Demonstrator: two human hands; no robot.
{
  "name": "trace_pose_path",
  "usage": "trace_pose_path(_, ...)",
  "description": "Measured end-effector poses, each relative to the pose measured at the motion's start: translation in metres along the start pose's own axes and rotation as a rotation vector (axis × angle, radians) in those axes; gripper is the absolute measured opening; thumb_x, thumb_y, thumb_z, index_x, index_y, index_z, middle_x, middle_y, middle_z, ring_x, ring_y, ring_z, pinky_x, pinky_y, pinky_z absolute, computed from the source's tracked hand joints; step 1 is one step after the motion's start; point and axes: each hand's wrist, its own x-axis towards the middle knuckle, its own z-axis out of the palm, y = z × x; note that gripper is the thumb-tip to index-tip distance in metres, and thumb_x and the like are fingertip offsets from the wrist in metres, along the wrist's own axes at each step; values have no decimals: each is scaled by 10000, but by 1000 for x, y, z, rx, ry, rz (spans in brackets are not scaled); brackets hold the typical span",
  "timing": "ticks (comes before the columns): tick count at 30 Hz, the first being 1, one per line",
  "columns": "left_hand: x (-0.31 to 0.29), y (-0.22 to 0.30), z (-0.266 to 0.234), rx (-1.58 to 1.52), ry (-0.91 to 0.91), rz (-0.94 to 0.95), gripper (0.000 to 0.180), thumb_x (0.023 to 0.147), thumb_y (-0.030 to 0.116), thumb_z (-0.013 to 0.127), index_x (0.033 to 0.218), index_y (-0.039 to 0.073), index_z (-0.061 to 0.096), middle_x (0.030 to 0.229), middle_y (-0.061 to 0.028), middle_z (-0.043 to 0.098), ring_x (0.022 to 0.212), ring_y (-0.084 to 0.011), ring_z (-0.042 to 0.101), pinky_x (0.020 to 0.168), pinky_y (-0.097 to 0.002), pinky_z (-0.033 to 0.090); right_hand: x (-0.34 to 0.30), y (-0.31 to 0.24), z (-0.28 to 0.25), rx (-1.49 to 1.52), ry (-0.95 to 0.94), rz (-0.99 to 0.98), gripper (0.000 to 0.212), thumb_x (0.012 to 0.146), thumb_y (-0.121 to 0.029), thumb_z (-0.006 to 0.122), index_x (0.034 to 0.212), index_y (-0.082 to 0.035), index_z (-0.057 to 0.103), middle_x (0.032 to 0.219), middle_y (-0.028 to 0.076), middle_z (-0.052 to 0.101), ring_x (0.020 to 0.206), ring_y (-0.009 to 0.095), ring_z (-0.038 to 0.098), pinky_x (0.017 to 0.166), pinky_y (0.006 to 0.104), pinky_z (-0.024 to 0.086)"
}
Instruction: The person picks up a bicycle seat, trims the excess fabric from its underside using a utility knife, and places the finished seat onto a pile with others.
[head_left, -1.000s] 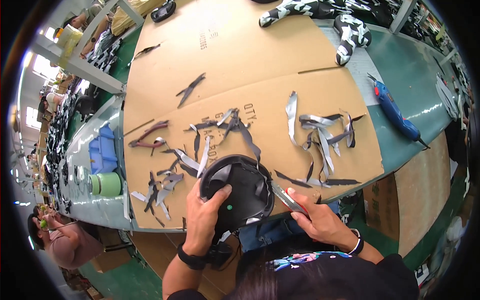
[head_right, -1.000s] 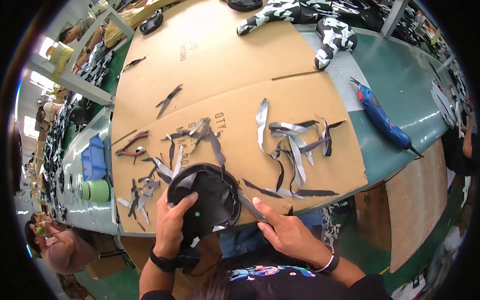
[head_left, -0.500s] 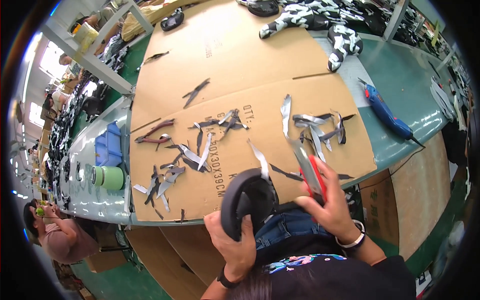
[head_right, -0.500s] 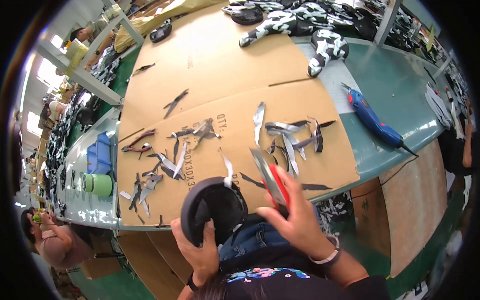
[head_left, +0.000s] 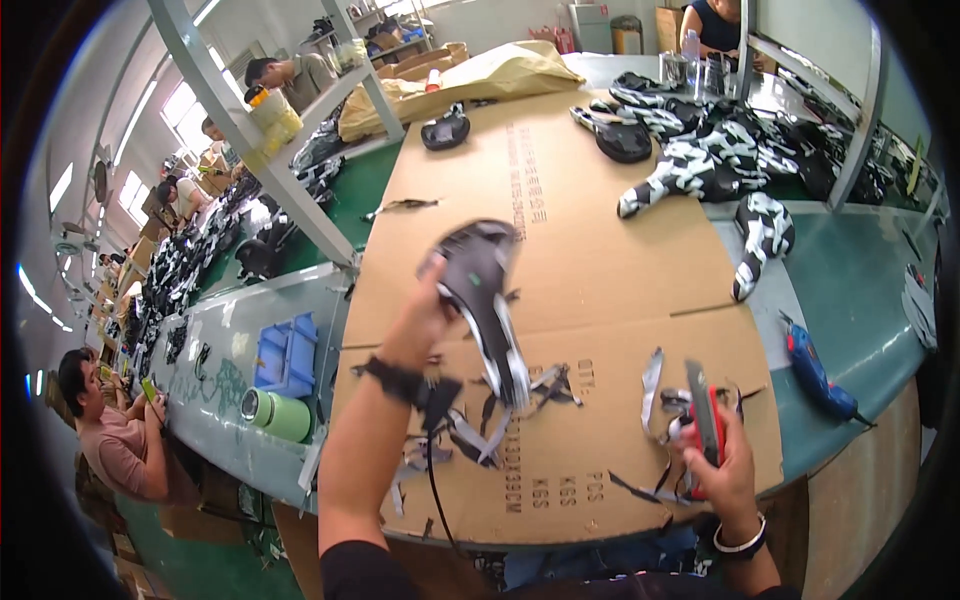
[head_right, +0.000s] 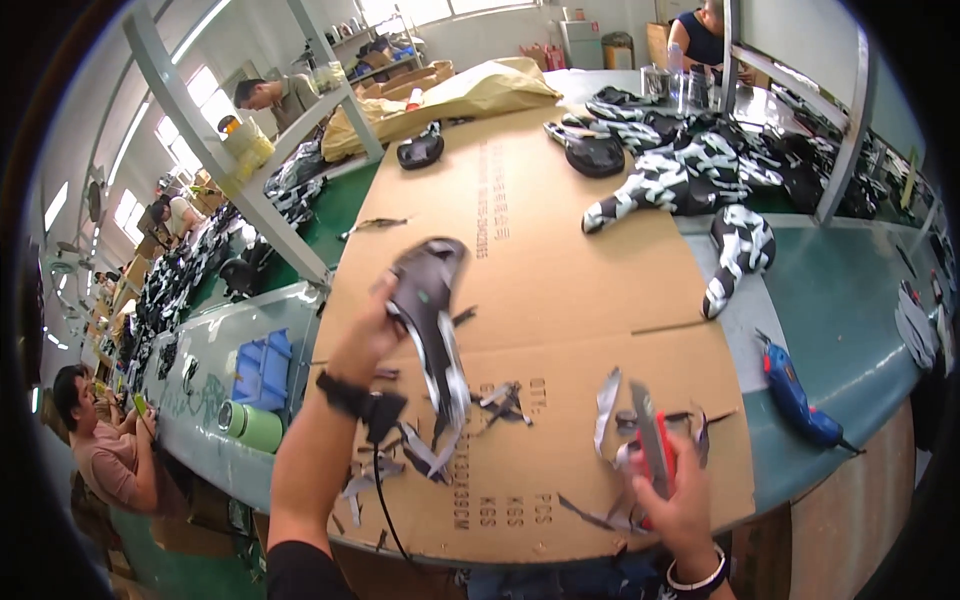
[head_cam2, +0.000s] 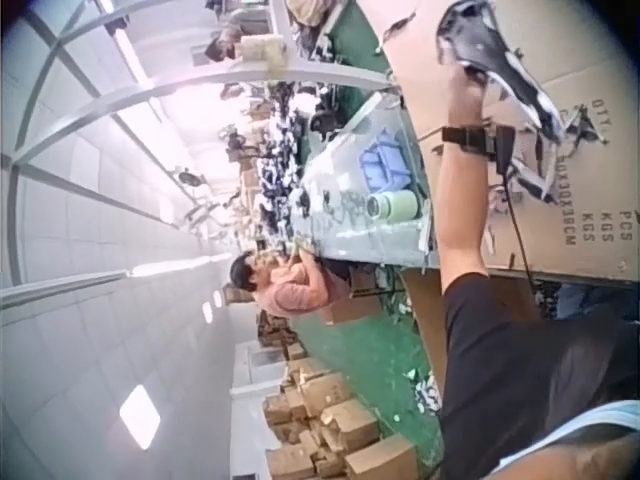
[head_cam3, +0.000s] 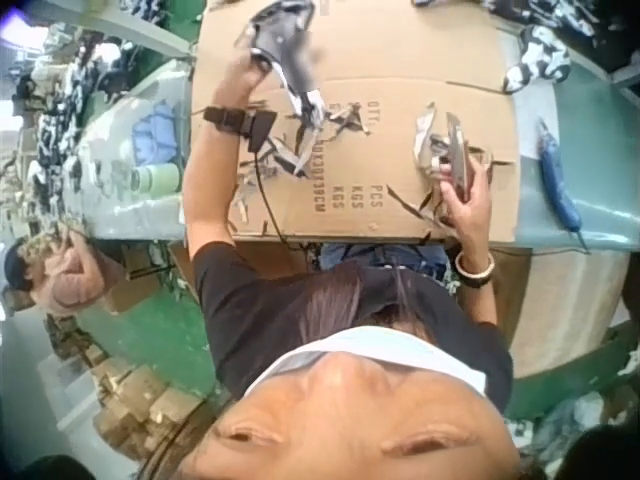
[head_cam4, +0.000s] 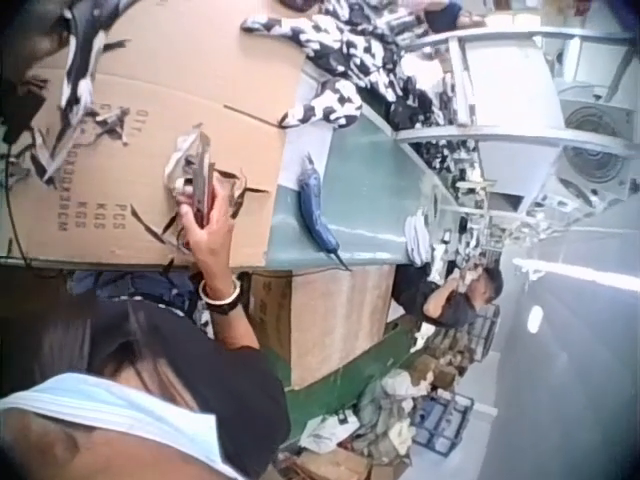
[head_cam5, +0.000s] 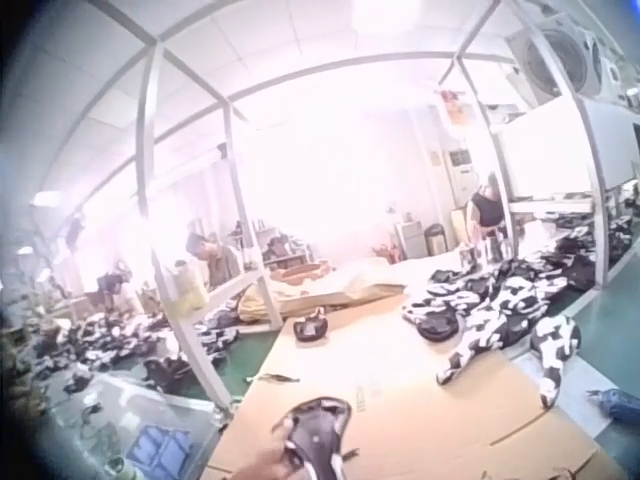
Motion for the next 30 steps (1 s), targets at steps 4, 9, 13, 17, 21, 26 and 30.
trace_pose_path(4,112,110,-125,-380,334,428,345,978,388,541,1045,50,557,912,-59,602,794,-180,602,796,-318,552,-18,-2,5,75,-118,69,462,833,0,664,1232,4,432,938,97,632,779,154,651,701,295,543)
trace_pose_path(9,144,19,66,330,152,354,183,959,224,560,916,48,594,836,-58,598,711,-133,568,611,-307,538,-13,29,-5,185,60,207,429,833,-6,641,1185,-21,398,845,78,574,602,137,607,553,280,535)
trace_pose_path(13,167,-48,196,1337,-219,547,608,813,375,726,1260,5,544,1225,-204,583,1158,-356,537,971,-418,443,-40,82,-3,76,174,3,432,835,-15,623,1182,-39,366,793,90,556,566,130,586,520,272,517)
trace_pose_path(17,149,-117,256,1585,-321,702,735,773,271,725,1397,54,405,1288,-183,510,1231,-366,471,962,-438,447,-49,87,8,16,315,10,331,877,-48,665,1148,-17,478,755,49,591,581,101,574,513,251,472)
trace_pose_path(21,162,-102,247,1420,-343,983,377,805,135,642,1142,22,516,1058,-204,520,949,-388,581,777,-476,491,-45,85,-2,82,163,-53,452,835,-19,635,1183,-24,346,766,102,553,556,130,573,523,278,509)
trace_pose_path(26,70,-41,188,1064,-341,678,303,843,219,666,1045,-5,633,930,-162,638,822,-246,622,713,-348,518,-43,83,-3,96,173,-57,422,843,-35,638,1161,-25,361,861,100,560,670,154,604,609,300,521)
trace_pose_path(30,-54,18,96,633,-315,-6,261,869,164,653,1020,-49,651,859,-92,665,722,-143,653,564,-245,526,-38,65,-3,117,239,-171,479,856,-20,631,1261,-20,376,914,79,586,691,121,587,629,265,501)
